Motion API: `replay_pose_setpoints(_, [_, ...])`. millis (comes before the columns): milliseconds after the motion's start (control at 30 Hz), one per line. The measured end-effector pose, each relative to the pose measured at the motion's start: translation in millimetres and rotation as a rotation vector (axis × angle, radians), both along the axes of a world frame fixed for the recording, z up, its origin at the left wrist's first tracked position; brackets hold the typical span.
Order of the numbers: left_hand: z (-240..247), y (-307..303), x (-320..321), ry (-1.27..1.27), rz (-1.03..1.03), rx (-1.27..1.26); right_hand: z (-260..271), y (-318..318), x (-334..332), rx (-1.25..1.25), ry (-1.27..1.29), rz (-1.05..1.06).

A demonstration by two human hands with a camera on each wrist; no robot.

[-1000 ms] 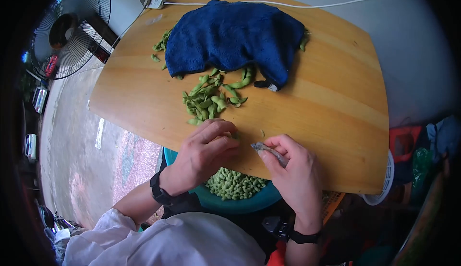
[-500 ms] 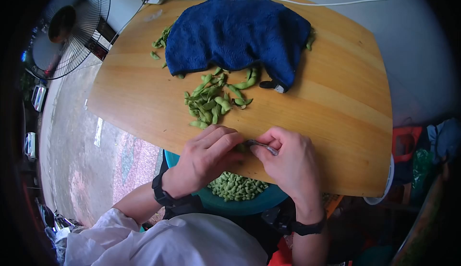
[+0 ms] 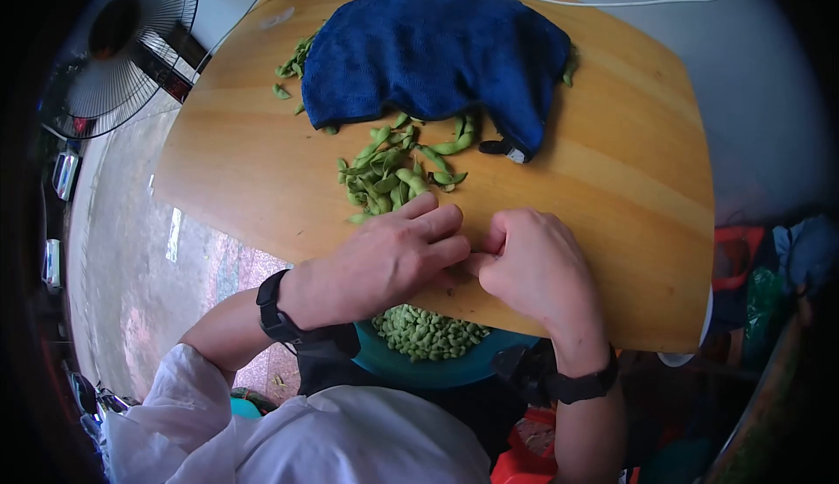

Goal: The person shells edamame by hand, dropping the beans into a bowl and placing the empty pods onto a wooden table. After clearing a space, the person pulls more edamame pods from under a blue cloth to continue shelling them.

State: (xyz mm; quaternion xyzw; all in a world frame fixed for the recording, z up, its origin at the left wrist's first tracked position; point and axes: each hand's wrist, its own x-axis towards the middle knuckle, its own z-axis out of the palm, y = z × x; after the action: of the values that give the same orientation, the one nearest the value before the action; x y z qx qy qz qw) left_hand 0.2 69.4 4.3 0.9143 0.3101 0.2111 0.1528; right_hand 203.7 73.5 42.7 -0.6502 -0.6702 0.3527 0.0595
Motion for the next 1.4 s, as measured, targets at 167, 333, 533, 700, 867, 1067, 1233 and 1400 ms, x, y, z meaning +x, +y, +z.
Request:
replay_pose_setpoints(167, [-5, 15, -2, -0.156, -0.168, -0.077, 0, 2, 1, -0.054, 0.025, -0.016])
replay_pose_setpoints(333, [-7, 8, -9, -0.244, -0.166, -0.094, 1, 3, 0, -0.047, 0.004, 0.003])
replay_pose_setpoints(533, [-9, 5, -17, -0.272, -0.196, -0.041, -1, 0, 1, -0.005, 0.017, 0.008])
replay_pose_setpoints(700, [-13, -6, -18, -0.299, -0.125, -0.012, 1, -8, -1, 0.034, 0.019, 0.01])
replay_pose_setpoints(867, [7, -19, -2, -0.169, 0.11, -0.103, -1, -23, -5, 0.116, 0.011, 0.014])
replay_pose_setpoints(1067, [9, -23, 1, -0.019, 0.169, -0.12, -5, -31, -4, 0.147, 0.047, -0.009])
replay_pose_setpoints(1233, [2, -20, -1, -0.096, 0.179, -0.178, -4, -46, -6, 0.082, 0.197, -0.131])
replay_pose_setpoints(1400, [-9, -19, -7, -0.446, 0.118, -0.278, -16, -54, -23, 0.263, 0.228, -0.124])
